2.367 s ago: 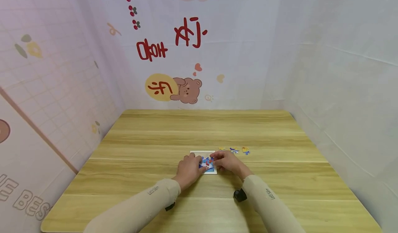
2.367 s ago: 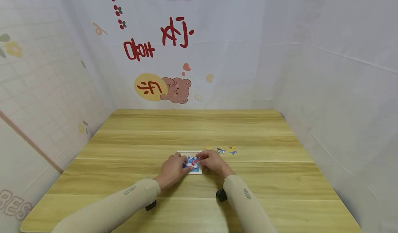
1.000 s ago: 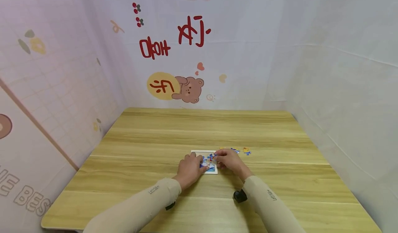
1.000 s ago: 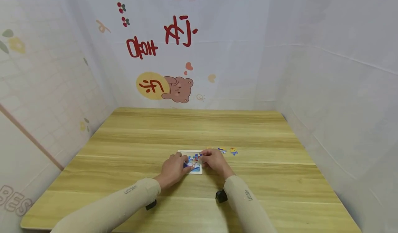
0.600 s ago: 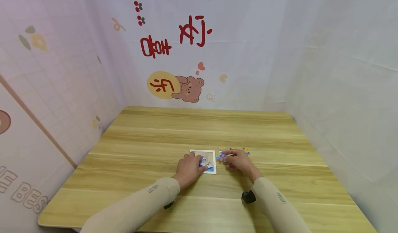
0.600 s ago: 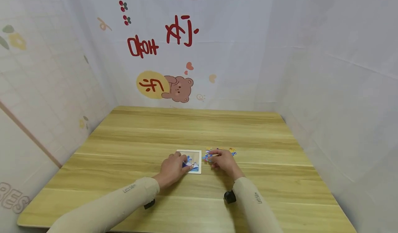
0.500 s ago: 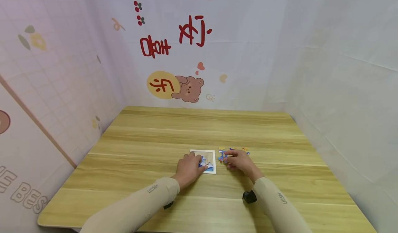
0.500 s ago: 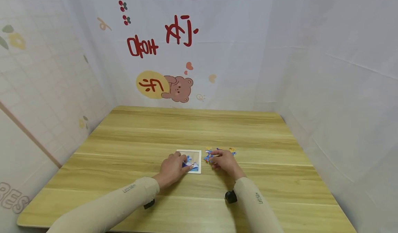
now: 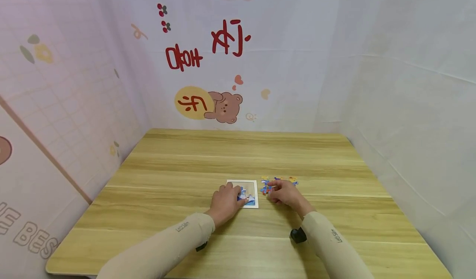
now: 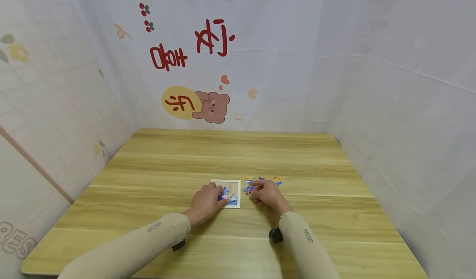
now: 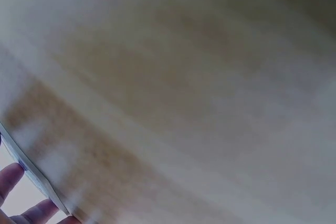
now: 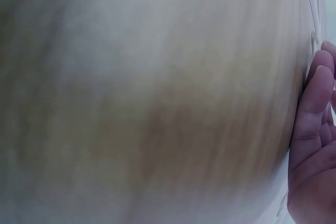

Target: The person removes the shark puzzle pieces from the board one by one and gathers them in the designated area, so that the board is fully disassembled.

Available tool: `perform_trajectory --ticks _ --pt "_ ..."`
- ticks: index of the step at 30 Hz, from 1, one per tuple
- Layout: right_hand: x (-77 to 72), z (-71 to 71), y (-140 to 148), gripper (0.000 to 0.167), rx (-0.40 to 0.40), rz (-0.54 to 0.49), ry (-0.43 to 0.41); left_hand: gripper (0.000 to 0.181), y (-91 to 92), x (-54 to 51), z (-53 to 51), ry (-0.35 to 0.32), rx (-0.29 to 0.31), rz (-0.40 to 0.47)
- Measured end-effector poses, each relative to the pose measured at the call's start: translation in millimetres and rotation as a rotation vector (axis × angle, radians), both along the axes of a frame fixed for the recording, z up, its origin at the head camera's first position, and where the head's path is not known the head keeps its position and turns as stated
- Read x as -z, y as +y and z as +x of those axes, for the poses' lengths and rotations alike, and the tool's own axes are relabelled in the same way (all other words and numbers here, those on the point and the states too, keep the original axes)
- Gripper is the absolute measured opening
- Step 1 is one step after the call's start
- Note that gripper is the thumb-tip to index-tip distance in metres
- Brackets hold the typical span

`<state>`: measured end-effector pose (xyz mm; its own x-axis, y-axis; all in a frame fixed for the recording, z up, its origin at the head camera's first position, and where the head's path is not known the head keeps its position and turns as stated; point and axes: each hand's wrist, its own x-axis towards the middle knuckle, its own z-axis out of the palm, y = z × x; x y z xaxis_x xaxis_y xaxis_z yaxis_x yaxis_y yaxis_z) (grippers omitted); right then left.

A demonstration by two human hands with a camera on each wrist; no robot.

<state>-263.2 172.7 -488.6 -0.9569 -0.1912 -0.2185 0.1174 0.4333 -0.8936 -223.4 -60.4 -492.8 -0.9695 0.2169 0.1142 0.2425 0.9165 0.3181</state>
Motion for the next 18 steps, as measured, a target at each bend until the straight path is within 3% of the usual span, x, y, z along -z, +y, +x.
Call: perform_trajectory --ticks 8,18 --pt "-0.7 1.1 -1.1 0.037 -0.032 0.036 0.032 0.035 -0.5 -0.4 1.2 0.004 0.006 0.004" --pt "-1.1 2.4 -2.8 0.033 -0.012 0.038 0.038 0.034 -0.5 -0.8 0.8 0.006 0.013 0.003"
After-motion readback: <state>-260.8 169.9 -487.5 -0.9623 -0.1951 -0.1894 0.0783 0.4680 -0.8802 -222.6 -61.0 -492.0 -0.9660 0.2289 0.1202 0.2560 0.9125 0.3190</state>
